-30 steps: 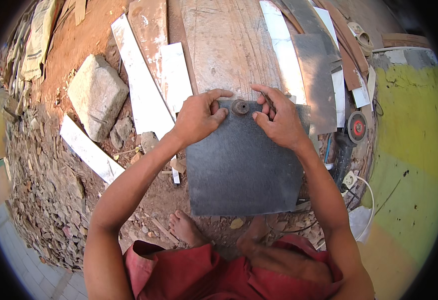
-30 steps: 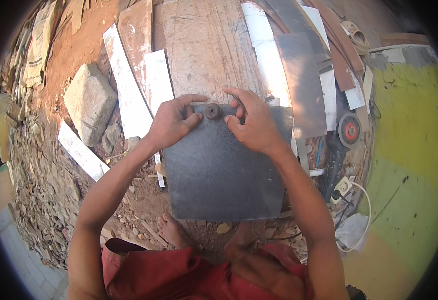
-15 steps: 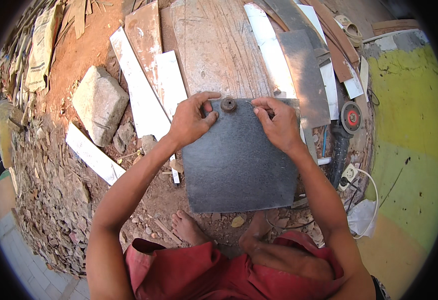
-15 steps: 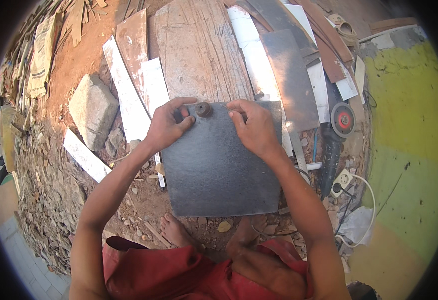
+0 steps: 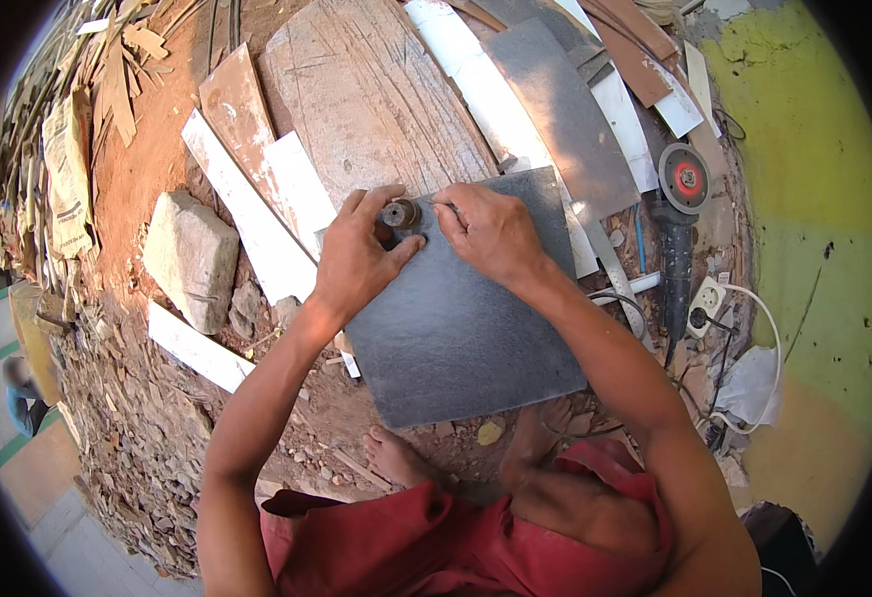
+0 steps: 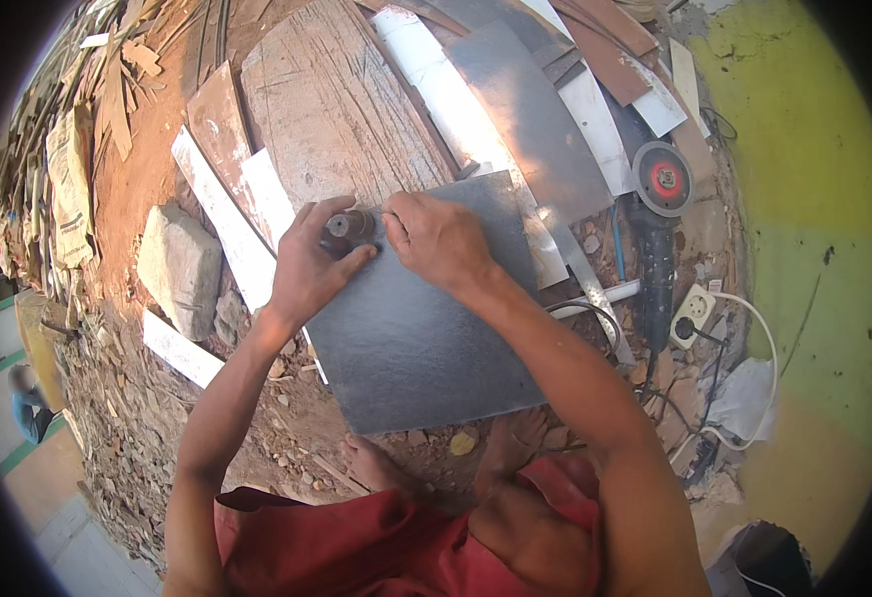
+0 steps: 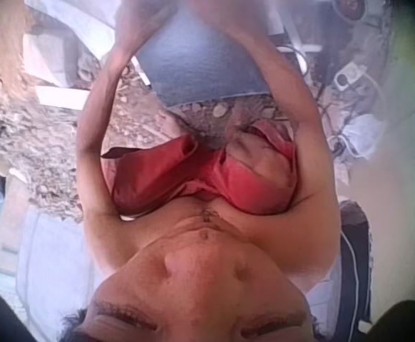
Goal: The person uses a handheld grinding tool to smooth the edges of a dark gray tile, then switches to a brown patterned tile and continues grinding its edges. The person handles the tiles by hand and uses a power grinder to remove material from the edges.
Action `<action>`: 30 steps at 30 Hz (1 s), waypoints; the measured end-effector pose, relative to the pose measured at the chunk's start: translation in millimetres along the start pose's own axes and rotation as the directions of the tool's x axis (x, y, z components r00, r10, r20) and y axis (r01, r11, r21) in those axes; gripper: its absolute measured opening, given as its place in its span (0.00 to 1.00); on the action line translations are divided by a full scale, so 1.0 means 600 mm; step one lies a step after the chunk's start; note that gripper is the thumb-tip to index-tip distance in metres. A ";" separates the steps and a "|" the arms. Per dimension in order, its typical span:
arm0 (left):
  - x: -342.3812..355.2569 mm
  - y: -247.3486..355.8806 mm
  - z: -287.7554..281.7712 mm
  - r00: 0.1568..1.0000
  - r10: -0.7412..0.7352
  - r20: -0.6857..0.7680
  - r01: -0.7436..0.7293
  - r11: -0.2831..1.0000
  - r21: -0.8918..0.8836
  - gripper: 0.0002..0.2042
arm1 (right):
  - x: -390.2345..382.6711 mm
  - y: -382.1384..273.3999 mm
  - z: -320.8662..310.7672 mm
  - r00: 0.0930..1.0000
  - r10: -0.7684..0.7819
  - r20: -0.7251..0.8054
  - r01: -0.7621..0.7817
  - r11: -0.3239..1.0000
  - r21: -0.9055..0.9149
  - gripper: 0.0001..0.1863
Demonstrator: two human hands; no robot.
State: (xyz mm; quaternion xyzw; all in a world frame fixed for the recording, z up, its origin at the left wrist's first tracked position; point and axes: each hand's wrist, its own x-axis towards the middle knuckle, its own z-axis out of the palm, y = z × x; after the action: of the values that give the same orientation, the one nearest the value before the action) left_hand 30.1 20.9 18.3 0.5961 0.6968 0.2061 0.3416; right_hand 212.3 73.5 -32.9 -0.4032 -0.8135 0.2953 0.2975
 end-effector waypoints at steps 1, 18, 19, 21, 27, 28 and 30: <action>0.000 0.000 0.001 1.000 0.016 -0.004 -0.016 1.000 0.013 0.27 | -0.003 0.003 0.003 1.000 0.006 -0.009 -0.006 1.000 0.011 0.06; 0.013 -0.008 -0.003 0.998 0.058 -0.003 -0.057 0.992 0.109 0.21 | 0.013 0.024 0.018 0.995 -0.090 -0.036 0.090 0.996 -0.008 0.08; 0.014 -0.004 -0.004 1.000 0.017 0.002 -0.017 0.995 0.098 0.21 | 0.015 0.024 0.018 0.995 -0.097 -0.036 0.097 0.995 -0.011 0.09; 0.014 0.004 -0.005 0.998 -0.067 0.014 0.066 0.995 0.079 0.22 | 0.019 0.025 0.018 0.993 -0.113 -0.035 0.112 0.994 -0.017 0.09; 0.011 0.002 0.002 0.994 -0.108 -0.001 0.108 0.993 0.039 0.23 | 0.020 0.030 0.013 0.992 -0.099 0.076 0.100 0.995 -0.008 0.05; 0.011 0.002 0.003 0.995 -0.097 -0.008 0.098 0.995 0.037 0.23 | 0.019 0.031 0.012 0.991 -0.106 0.076 0.107 0.994 -0.008 0.05; 0.008 -0.003 0.004 0.997 -0.076 -0.020 0.077 0.996 0.033 0.22 | 0.020 0.030 0.011 0.990 -0.119 0.076 0.120 0.993 -0.006 0.05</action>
State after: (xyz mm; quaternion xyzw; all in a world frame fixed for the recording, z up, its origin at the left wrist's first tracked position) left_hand 30.7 25.1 14.2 0.5727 0.7257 0.1864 0.3326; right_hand 210.1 90.6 -47.4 -0.3439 -0.8484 0.2875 0.2816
